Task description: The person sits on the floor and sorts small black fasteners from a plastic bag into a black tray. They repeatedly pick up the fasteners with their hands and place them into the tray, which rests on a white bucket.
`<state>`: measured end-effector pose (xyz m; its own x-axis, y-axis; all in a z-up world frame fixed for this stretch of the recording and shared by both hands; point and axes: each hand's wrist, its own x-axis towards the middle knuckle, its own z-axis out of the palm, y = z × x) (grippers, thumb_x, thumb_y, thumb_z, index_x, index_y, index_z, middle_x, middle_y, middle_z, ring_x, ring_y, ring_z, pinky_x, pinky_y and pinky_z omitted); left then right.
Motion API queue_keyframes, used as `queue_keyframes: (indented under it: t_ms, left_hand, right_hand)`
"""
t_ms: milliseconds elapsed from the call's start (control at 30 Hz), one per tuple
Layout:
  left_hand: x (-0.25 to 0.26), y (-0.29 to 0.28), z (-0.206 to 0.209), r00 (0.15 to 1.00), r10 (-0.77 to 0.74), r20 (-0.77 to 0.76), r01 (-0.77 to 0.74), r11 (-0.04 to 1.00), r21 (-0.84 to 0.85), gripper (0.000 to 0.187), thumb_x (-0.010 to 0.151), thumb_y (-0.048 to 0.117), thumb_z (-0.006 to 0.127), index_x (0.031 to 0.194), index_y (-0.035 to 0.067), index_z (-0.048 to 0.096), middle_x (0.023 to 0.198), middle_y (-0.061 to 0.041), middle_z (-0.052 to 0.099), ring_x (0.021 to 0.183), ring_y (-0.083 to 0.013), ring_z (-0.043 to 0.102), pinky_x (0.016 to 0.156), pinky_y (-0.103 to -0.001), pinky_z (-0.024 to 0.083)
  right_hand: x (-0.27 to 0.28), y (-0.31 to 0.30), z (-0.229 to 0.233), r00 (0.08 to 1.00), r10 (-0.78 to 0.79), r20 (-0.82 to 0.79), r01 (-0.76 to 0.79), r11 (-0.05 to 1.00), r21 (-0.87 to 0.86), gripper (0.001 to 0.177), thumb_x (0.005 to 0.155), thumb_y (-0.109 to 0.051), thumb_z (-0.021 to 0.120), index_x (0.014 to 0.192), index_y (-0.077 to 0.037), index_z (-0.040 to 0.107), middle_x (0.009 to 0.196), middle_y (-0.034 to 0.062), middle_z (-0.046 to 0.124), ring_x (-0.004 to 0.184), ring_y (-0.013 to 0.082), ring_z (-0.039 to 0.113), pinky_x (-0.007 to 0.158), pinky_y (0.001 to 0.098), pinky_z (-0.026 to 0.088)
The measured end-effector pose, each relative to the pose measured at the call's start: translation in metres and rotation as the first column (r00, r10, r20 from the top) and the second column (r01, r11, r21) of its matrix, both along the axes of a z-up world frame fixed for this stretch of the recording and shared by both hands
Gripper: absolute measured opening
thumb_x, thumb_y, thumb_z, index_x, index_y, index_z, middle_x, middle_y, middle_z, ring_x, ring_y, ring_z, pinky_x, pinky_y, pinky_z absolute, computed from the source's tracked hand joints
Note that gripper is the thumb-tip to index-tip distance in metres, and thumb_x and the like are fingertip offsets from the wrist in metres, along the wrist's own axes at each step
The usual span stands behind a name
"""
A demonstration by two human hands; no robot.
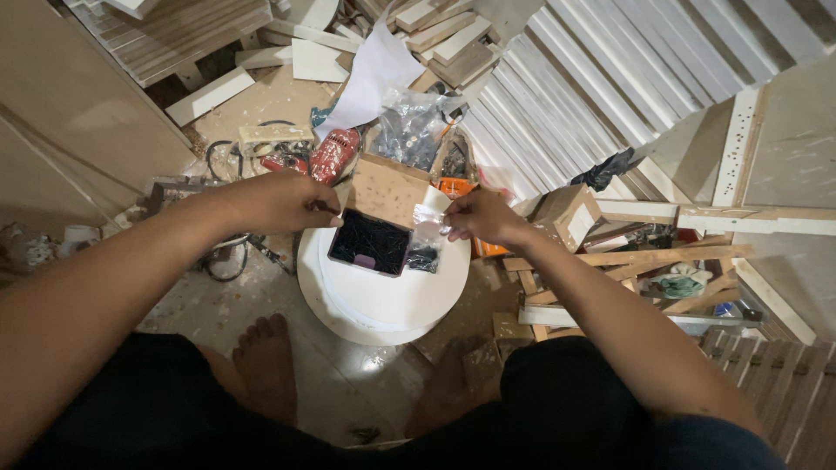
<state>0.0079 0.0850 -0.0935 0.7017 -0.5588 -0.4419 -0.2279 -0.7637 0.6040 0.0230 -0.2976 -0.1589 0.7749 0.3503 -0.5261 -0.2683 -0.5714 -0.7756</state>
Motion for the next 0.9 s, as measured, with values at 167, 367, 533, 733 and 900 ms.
queue_keyframes:
  t_ms: [167, 367, 533, 733, 900]
  left_hand:
    - [0.009, -0.003, 0.010, 1.000, -0.025, 0.015, 0.025, 1.000, 0.002, 0.039, 0.100, 0.039, 0.068, 0.129, 0.016, 0.080, 0.122, -0.017, 0.084, 0.120, -0.0469, 0.074, 0.103, -0.057, 0.057]
    - [0.012, -0.011, 0.017, 0.999, -0.031, 0.026, 0.031, 1.000, 0.000, 0.040, 0.101, 0.039, 0.066, 0.132, 0.018, 0.079, 0.123, -0.014, 0.084, 0.119, -0.0452, 0.076, 0.103, -0.059, 0.059]
    - [0.016, -0.019, 0.024, 0.996, -0.085, 0.027, 0.085, 0.996, -0.009, 0.041, 0.100, 0.038, 0.065, 0.134, 0.019, 0.078, 0.125, -0.014, 0.083, 0.120, -0.0464, 0.075, 0.104, -0.060, 0.059]
    - [0.017, -0.023, 0.025, 0.996, -0.081, -0.024, 0.080, 0.997, -0.011, 0.045, 0.100, 0.039, 0.065, 0.136, 0.014, 0.076, 0.131, -0.018, 0.081, 0.125, -0.0481, 0.072, 0.107, -0.059, 0.057]
    - [0.012, -0.020, 0.015, 0.986, -0.060, -0.157, 0.066, 0.997, 0.031, 0.051, 0.100, 0.043, 0.065, 0.140, 0.012, 0.076, 0.135, -0.021, 0.079, 0.131, -0.0474, 0.070, 0.112, -0.059, 0.055]
  right_hand:
    - [0.021, -0.009, -0.083, 0.995, -0.062, 0.078, 0.067, 0.996, -0.053, 0.023, 0.092, -0.010, 0.071, 0.109, 0.004, 0.077, 0.090, 0.0228, 0.082, 0.074, 0.0235, 0.083, 0.064, 0.0287, 0.067]
    - [0.030, -0.010, -0.110, 0.968, 0.106, 0.229, 0.028, 0.857, -0.515, 0.034, 0.088, -0.044, 0.074, 0.114, -0.022, 0.077, 0.095, 0.0081, 0.082, 0.093, 0.0285, 0.080, 0.089, 0.0469, 0.064]
    - [0.008, 0.015, -0.069, 0.830, 0.170, 0.531, 0.074, 0.910, -0.407, 0.030, 0.090, -0.033, 0.077, 0.107, -0.010, 0.066, 0.091, 0.0180, 0.072, 0.098, 0.0439, 0.076, 0.088, 0.0586, 0.059]
    - [-0.026, 0.035, -0.056, 0.632, 0.729, 0.264, -0.437, 0.616, -0.656, 0.033, 0.100, -0.027, 0.066, 0.129, -0.017, 0.077, 0.148, 0.0089, 0.059, 0.128, 0.0453, 0.062, 0.099, 0.0610, 0.060]
    - [-0.025, 0.042, -0.055, 0.647, 0.759, 0.078, -0.484, 0.487, -0.727, 0.043, 0.109, -0.041, 0.055, 0.146, -0.019, 0.063, 0.157, 0.0085, 0.041, 0.144, 0.0461, 0.044, 0.108, 0.0599, 0.050]
